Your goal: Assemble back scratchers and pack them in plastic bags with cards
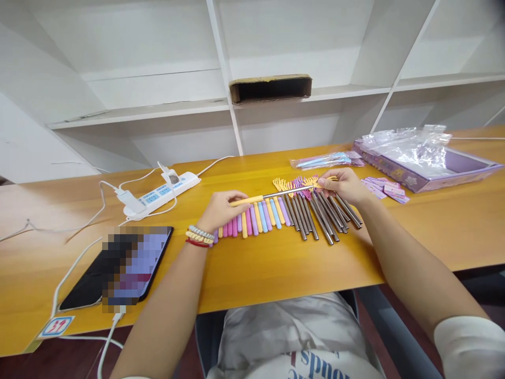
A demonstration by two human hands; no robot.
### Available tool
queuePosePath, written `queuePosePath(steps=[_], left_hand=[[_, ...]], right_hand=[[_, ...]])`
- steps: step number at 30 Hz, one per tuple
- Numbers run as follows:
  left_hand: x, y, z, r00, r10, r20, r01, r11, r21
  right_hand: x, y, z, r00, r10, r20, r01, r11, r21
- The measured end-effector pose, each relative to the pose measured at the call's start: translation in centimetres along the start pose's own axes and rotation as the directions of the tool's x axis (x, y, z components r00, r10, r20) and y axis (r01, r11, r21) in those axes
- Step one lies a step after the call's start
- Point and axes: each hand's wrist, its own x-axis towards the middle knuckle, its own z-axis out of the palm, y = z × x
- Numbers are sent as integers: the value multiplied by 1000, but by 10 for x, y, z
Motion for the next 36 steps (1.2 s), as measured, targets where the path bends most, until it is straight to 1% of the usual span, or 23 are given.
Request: queuePosePath(steps=[2,4,6,8,10,16,21,25,29,33,36], left_hand=[[1,-7,-3,997,-76,15,78,982,-172],[0,-12,-5,989,-127,70,142,942,-303],[-1,-14,-5,979,-140,146,185,913,-363],[-1,-13,-4,968,-132,211,207,899,-385],[-2,-12,-3,962,-129,243,219,892,-395],[-2,-7,3,958,-149,247,237,895,-378],[-2,0,5,965,-181,188,243,889,-389],[-3,5,8,963,-181,200,248,888,-387],[-5,7,16,961,-187,205,254,889,-382],[-6,10,22,965,-181,191,245,886,-395],[-7,15,23,963,-190,191,251,888,-385]], right_hand=[[-1,-1,-2,996,47,75,-48,999,6],[-2,-1,-2,983,87,159,-92,995,26],[-2,1,1,968,109,227,-125,991,57],[-2,2,6,955,111,275,-139,987,84],[-3,2,9,949,104,297,-136,987,89],[-5,0,12,973,59,225,-72,996,53],[-6,-2,17,982,68,179,-83,993,80],[-7,-3,27,980,72,186,-87,993,76],[-9,-2,37,979,65,192,-83,993,87],[-10,-2,42,984,62,168,-79,992,97],[-10,-3,44,982,72,175,-92,989,112]])
